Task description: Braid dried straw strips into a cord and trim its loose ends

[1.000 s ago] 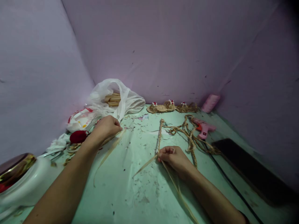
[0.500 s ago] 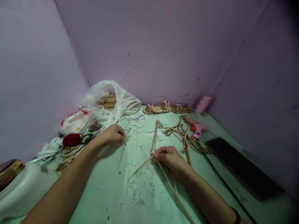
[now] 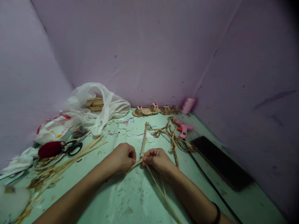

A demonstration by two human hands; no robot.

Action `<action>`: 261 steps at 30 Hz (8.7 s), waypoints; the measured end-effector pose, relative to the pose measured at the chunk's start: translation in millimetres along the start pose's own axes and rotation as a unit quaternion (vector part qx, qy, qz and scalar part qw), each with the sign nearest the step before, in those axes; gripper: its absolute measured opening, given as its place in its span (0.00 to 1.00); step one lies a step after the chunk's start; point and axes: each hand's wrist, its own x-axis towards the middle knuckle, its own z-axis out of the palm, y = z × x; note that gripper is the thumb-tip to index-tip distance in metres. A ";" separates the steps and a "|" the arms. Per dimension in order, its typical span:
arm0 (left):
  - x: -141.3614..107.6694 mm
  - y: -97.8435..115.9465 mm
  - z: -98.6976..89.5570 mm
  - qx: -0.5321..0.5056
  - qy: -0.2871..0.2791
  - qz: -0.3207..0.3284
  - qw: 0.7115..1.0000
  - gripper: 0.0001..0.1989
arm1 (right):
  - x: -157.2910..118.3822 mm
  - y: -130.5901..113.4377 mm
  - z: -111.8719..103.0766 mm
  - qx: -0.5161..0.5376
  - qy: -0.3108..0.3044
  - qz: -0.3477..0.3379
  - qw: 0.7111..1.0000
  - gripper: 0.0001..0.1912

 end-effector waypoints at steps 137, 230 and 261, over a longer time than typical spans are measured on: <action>4.9 7.4 18.7 -0.380 -0.074 -0.129 0.913 0.07 | -5.1 0.6 8.8 0.074 0.040 -0.031 0.996 0.05; 1.3 10.3 28.5 -0.405 -0.032 -0.082 0.910 0.06 | -57.5 23.4 -11.3 -0.042 -0.004 -0.014 0.999 0.12; -42.6 39.6 56.1 0.010 0.142 0.036 0.989 0.03 | -19.4 10.1 12.3 0.097 0.072 0.026 0.992 0.01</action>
